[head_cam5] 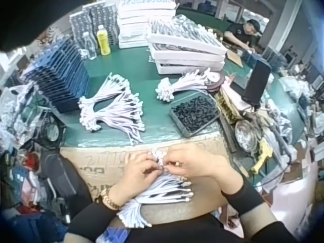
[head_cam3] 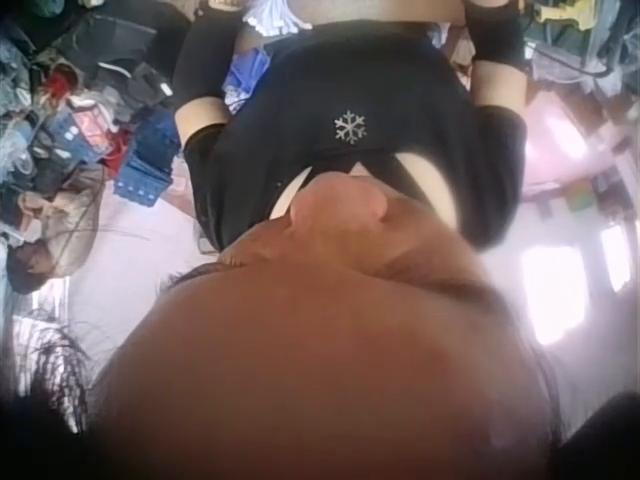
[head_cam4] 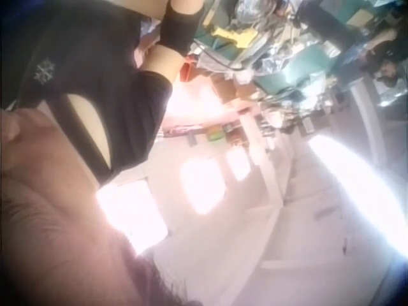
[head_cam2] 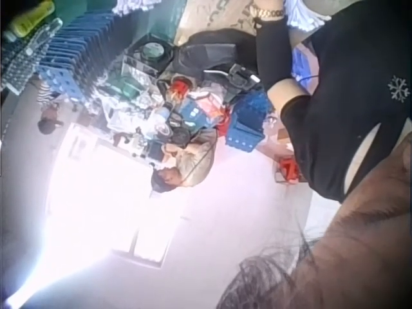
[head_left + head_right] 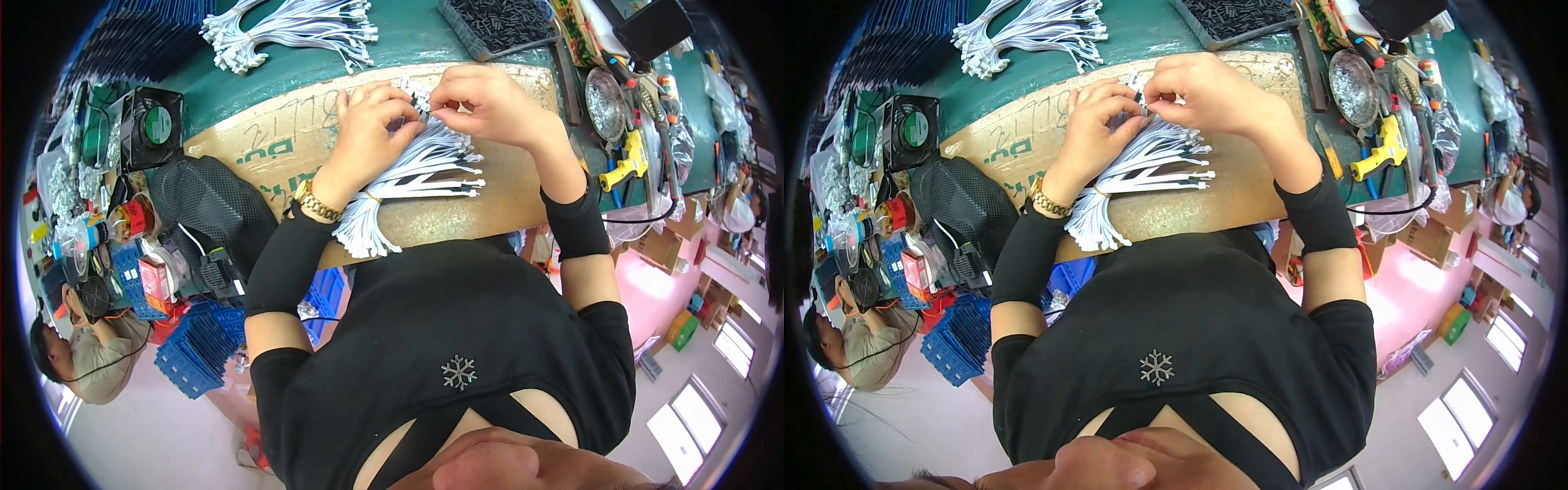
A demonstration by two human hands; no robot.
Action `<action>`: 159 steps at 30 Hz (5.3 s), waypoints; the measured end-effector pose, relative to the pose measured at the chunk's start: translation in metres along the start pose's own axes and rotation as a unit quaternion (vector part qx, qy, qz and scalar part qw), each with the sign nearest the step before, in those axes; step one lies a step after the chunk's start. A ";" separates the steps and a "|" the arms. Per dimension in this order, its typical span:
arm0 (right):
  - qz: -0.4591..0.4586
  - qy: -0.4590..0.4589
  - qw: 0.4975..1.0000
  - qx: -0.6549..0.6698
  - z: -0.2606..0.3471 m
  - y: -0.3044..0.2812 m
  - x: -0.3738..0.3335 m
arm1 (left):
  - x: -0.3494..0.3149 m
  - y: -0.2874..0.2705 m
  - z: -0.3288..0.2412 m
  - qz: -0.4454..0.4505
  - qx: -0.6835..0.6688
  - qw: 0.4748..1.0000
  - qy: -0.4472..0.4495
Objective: The person preps and organizes bundles of white wires with connectors by hand at a factory workbench, securing them with rubber bands and placing them into plastic trays.
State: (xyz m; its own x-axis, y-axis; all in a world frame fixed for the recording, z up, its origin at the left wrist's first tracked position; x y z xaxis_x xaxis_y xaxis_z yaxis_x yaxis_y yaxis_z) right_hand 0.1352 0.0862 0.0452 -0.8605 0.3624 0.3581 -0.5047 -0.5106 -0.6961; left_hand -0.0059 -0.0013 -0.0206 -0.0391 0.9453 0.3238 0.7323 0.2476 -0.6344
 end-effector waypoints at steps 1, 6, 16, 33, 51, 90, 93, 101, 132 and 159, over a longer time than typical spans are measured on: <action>0.023 0.007 1.000 -0.012 -0.001 0.000 0.001 | 0.000 0.000 0.000 -0.003 0.001 1.000 0.002; 0.062 0.016 0.997 -0.033 -0.003 -0.002 0.004 | 0.001 0.001 0.000 -0.001 -0.001 1.000 0.005; -0.026 0.020 0.999 -0.007 -0.026 -0.025 0.020 | 0.000 0.000 0.001 -0.004 0.005 1.000 -0.006; -0.079 0.239 0.954 -0.165 -0.135 -0.058 -0.003 | 0.002 0.000 -0.002 -0.001 -0.007 1.000 0.004; -0.134 0.239 0.932 0.238 -0.014 0.020 -0.020 | 0.003 -0.001 -0.003 -0.004 -0.003 1.000 0.018; 0.019 -0.060 0.998 0.005 -0.009 0.020 -0.002 | 0.000 0.002 0.000 -0.011 0.010 1.000 0.013; 0.060 -0.053 0.997 0.004 -0.014 0.018 -0.003 | 0.000 0.000 -0.001 -0.009 0.008 1.000 0.012; 0.083 -0.084 0.988 -0.102 0.000 0.022 0.005 | -0.002 0.003 0.002 -0.012 0.022 1.000 0.008; 0.087 -0.042 0.995 0.011 -0.019 0.023 0.006 | 0.000 0.003 0.005 0.007 0.003 1.000 0.026; -0.003 -0.062 0.998 0.033 -0.027 0.022 -0.008 | 0.006 -0.001 -0.002 0.015 -0.021 0.999 0.026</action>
State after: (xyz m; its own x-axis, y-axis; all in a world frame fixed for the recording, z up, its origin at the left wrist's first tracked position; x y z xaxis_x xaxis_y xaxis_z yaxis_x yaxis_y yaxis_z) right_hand 0.1327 0.0932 0.0101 -0.8569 0.2684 0.4400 -0.5105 -0.5598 -0.6527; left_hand -0.0060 0.0041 -0.0166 0.0183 0.9397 0.3416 0.7601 0.2089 -0.6154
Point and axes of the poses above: each hand's wrist, its own x-axis towards the middle knuckle, its own y-axis out of the palm, z = x × y, the point moved 4 cm from there along x, towards the middle knuckle, and after that the axes turned 4 degrees about -z, right-handed, at the moved point
